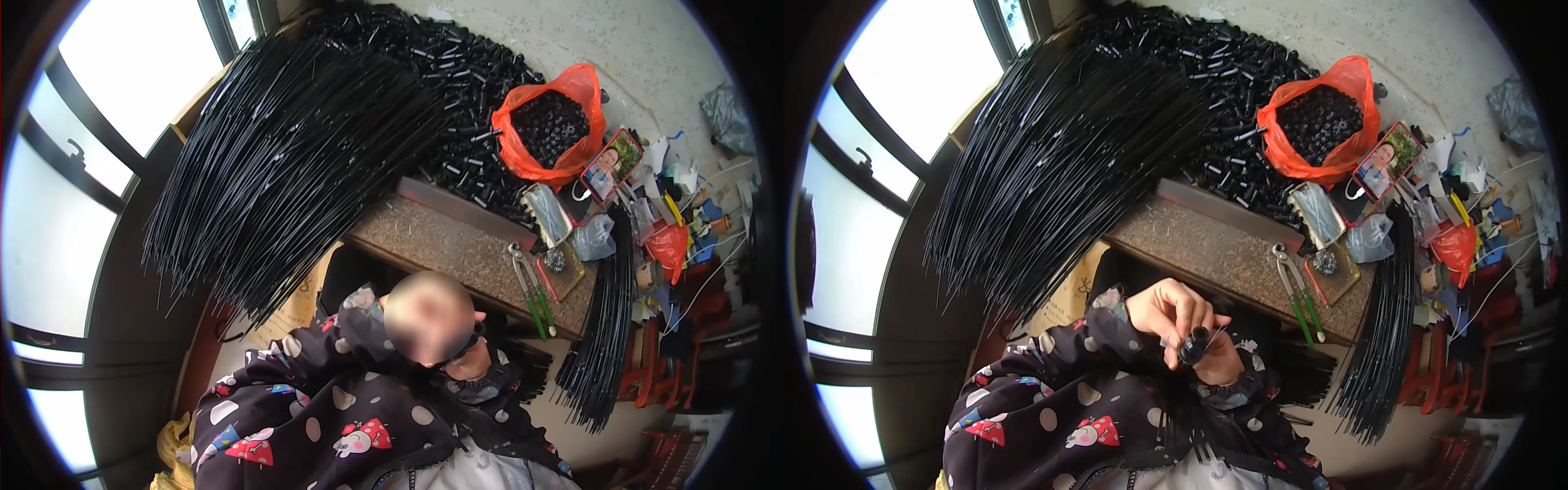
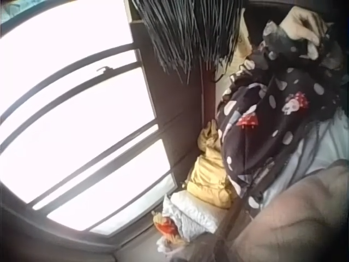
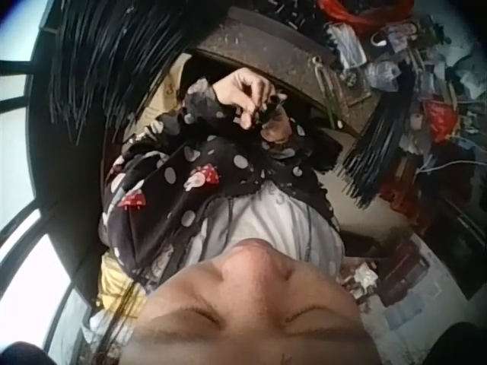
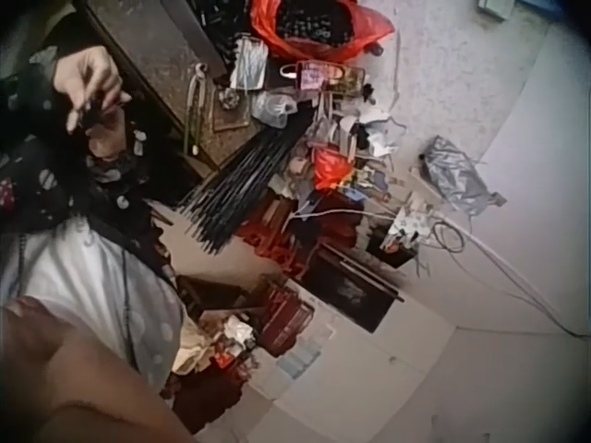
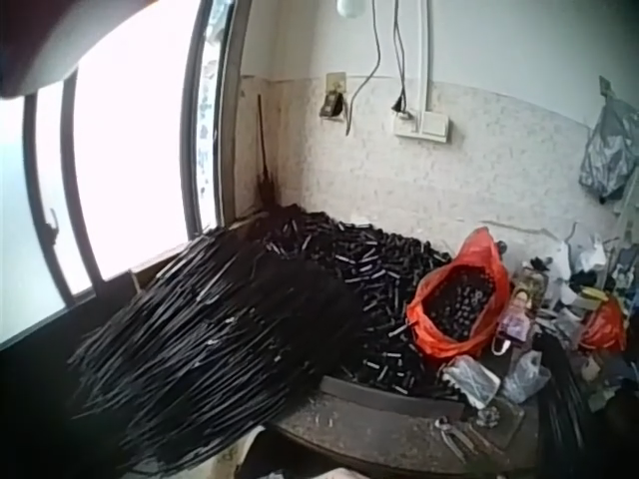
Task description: Inserting small components into black cables and using a hand tool to secure them.
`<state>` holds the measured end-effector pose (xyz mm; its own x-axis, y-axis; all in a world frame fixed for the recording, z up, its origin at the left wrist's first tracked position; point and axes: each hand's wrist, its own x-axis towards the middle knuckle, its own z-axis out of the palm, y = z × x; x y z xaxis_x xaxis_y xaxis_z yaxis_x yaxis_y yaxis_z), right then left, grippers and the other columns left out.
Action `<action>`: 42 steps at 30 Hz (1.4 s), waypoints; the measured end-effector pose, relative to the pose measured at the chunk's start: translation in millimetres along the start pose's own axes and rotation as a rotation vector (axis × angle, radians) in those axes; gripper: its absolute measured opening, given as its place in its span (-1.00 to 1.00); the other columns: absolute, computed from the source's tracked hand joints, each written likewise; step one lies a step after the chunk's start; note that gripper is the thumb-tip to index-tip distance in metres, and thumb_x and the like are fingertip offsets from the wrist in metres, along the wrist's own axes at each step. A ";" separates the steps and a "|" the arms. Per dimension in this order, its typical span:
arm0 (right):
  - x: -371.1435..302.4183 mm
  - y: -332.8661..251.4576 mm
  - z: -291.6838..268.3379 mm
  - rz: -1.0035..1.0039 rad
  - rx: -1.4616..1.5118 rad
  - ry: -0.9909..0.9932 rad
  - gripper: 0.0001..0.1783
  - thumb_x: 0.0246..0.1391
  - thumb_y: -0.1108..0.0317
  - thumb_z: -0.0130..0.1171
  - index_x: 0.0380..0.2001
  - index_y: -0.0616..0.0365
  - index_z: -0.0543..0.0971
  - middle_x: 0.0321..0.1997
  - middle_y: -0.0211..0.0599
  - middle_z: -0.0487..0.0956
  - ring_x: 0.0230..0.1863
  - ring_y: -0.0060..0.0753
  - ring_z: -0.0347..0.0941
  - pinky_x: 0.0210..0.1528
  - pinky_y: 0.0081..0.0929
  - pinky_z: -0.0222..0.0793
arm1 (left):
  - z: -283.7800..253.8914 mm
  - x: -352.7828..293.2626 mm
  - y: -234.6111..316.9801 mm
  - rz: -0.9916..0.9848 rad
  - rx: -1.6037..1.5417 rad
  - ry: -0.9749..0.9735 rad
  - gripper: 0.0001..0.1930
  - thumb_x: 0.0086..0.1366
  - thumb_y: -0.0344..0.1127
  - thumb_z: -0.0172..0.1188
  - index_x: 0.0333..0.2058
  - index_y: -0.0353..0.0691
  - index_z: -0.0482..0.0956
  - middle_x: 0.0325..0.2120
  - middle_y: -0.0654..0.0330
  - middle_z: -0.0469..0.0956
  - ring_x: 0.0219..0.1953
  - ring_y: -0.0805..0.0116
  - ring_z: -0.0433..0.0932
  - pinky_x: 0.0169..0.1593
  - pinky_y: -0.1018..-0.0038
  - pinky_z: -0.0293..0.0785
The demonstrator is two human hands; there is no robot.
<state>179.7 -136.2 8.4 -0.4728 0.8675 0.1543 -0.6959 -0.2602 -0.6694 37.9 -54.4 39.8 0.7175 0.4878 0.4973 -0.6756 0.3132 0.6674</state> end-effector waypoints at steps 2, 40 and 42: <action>-3.4 -4.4 -0.4 -0.039 0.016 0.163 -0.62 -0.11 0.29 0.27 -0.23 0.26 0.47 -0.40 -0.24 0.52 -0.35 -0.30 0.46 -0.22 -0.47 0.35 | 1.7 -3.5 3.9 -0.164 -0.034 0.195 -0.80 0.01 -0.46 0.28 -0.35 -0.30 0.50 -0.42 0.15 0.52 -0.26 0.28 0.47 0.15 0.19 0.19; 14.8 -12.8 -1.5 -0.571 -0.199 0.730 -0.77 0.02 0.45 0.12 -0.22 0.26 0.44 -0.30 -0.39 0.51 -0.34 -0.60 0.38 -0.21 -0.61 0.30 | 24.2 9.6 10.5 -0.050 0.555 0.416 -0.24 -0.02 -0.32 0.29 0.17 -0.22 0.12 0.09 0.11 0.24 0.12 0.19 0.23 0.13 0.30 0.13; 19.3 -11.3 7.1 -0.622 -0.333 0.788 -0.83 0.03 0.45 0.09 -0.27 0.24 0.45 -0.31 -0.39 0.50 -0.33 -0.60 0.38 -0.22 -0.62 0.29 | 24.7 6.1 9.3 -0.081 0.510 0.332 -0.12 -0.07 -0.37 0.30 0.20 -0.23 -0.01 0.13 0.13 0.16 0.18 0.28 0.13 0.18 0.32 0.05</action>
<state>174.6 -119.5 24.1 0.4834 0.8693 0.1030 -0.4551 0.3501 -0.8188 40.2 -68.6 62.7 0.6163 0.7323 0.2897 -0.3961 -0.0297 0.9177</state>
